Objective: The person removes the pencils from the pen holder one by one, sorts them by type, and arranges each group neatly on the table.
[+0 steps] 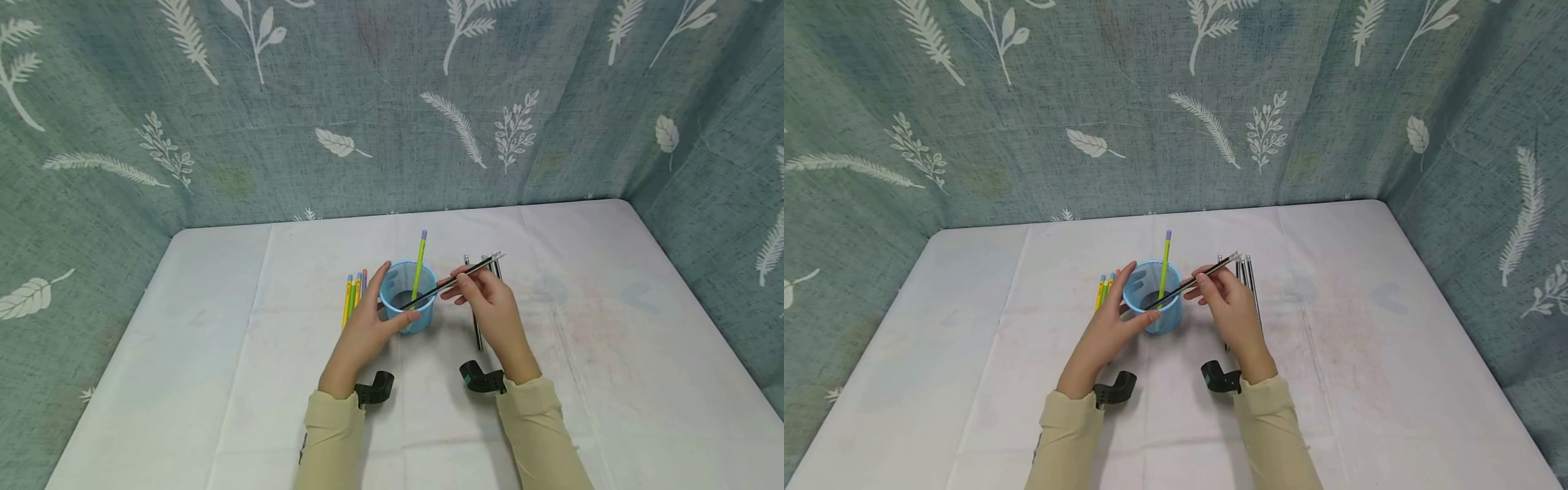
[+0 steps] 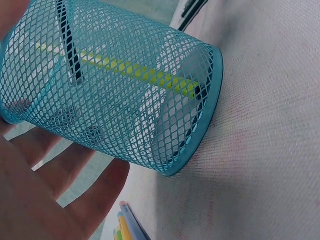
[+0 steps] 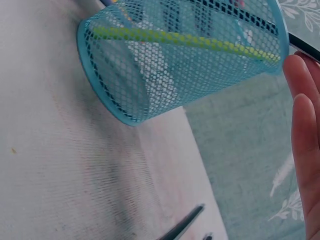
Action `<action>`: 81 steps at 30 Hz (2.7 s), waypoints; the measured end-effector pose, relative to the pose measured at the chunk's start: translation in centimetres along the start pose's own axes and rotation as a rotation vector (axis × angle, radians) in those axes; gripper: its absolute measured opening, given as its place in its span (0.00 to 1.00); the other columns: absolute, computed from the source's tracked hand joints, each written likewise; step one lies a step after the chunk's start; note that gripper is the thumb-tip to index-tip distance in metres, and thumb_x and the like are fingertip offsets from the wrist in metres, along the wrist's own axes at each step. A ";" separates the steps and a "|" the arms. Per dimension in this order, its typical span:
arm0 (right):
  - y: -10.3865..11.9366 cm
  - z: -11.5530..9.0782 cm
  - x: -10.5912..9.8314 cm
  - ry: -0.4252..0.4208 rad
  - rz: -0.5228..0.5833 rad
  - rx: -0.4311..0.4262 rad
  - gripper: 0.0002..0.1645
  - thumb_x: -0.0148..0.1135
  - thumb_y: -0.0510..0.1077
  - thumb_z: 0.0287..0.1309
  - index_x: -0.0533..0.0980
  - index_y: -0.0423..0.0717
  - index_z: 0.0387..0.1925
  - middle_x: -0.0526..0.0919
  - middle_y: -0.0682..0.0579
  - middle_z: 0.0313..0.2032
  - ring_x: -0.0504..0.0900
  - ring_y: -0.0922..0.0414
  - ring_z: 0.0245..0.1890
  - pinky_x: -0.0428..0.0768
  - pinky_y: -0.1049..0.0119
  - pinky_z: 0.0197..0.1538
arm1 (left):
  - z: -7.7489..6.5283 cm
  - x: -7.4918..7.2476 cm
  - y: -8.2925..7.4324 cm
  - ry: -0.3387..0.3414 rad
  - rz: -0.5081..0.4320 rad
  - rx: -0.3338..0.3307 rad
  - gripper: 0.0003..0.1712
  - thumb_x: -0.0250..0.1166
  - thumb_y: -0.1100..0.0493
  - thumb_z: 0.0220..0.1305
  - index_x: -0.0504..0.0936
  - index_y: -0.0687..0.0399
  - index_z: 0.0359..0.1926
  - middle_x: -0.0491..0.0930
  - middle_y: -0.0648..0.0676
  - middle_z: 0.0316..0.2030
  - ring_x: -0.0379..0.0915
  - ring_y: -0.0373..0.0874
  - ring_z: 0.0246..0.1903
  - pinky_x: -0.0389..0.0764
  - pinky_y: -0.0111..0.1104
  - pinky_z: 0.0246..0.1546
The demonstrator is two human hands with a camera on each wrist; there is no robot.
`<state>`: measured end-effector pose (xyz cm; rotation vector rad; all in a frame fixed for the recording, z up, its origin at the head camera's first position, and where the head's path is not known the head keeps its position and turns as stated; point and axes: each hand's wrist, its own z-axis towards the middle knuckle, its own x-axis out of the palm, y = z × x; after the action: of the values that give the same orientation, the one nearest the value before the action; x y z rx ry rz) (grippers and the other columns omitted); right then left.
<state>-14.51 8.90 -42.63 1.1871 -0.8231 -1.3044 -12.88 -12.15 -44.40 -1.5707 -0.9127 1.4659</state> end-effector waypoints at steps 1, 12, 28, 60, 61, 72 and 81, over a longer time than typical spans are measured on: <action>0.4 0.0 0.0 0.002 0.005 0.003 0.19 0.46 0.52 0.64 0.71 0.41 0.45 0.81 0.51 0.39 0.80 0.56 0.36 0.76 0.57 0.39 | 0.0 0.0 0.0 -0.001 0.001 -0.002 0.51 0.68 0.40 0.45 0.46 0.23 0.65 0.55 0.42 0.62 0.55 0.43 0.60 0.62 0.47 0.55; 3.2 -0.4 -0.5 -0.115 0.101 -0.154 0.14 0.40 0.40 0.67 0.65 0.32 0.44 0.80 0.36 0.38 0.80 0.43 0.32 0.76 0.58 0.32 | -0.1 -0.2 -0.1 0.008 0.004 0.020 0.50 0.67 0.37 0.44 0.45 0.20 0.64 0.53 0.41 0.63 0.53 0.43 0.61 0.61 0.47 0.55; 1.5 -0.1 -2.4 -0.392 0.284 -0.236 0.18 0.39 0.44 0.67 0.64 0.34 0.48 0.79 0.35 0.31 0.80 0.45 0.21 0.77 0.61 0.24 | -0.1 -0.2 0.0 0.010 0.014 0.025 0.51 0.66 0.35 0.43 0.45 0.20 0.64 0.51 0.41 0.64 0.51 0.43 0.62 0.61 0.46 0.56; -1.0 0.3 -3.7 -0.301 -0.002 -0.083 0.26 0.47 0.44 0.64 0.59 0.57 0.62 0.79 0.43 0.34 0.75 0.51 0.24 0.74 0.66 0.31 | 0.0 -0.1 0.2 0.002 0.016 0.032 0.51 0.65 0.33 0.42 0.45 0.19 0.64 0.51 0.40 0.64 0.52 0.42 0.61 0.62 0.45 0.56; -2.1 0.5 -4.0 -0.298 0.013 -0.088 0.26 0.49 0.44 0.63 0.60 0.56 0.62 0.79 0.44 0.34 0.75 0.53 0.23 0.74 0.67 0.31 | 0.0 -0.1 0.2 0.002 0.015 0.035 0.51 0.65 0.33 0.42 0.45 0.20 0.64 0.51 0.40 0.64 0.51 0.42 0.61 0.62 0.44 0.56; -1.8 0.2 -3.7 -0.271 -0.179 0.034 0.26 0.48 0.49 0.63 0.59 0.65 0.62 0.78 0.45 0.34 0.76 0.55 0.23 0.75 0.68 0.28 | -0.1 -0.1 0.3 0.002 0.019 0.047 0.52 0.64 0.32 0.42 0.46 0.24 0.66 0.52 0.41 0.64 0.52 0.42 0.61 0.62 0.44 0.55; -2.5 0.3 -3.5 -0.139 -0.338 0.184 0.31 0.49 0.44 0.62 0.55 0.64 0.65 0.73 0.53 0.37 0.75 0.53 0.25 0.71 0.65 0.24 | 0.0 -0.2 0.2 0.009 0.030 0.028 0.51 0.64 0.32 0.41 0.45 0.20 0.65 0.51 0.41 0.64 0.52 0.43 0.61 0.62 0.44 0.56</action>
<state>-16.01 12.61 -44.34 1.4393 -0.8832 -1.6274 -12.86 -12.41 -44.55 -1.5753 -0.8632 1.4854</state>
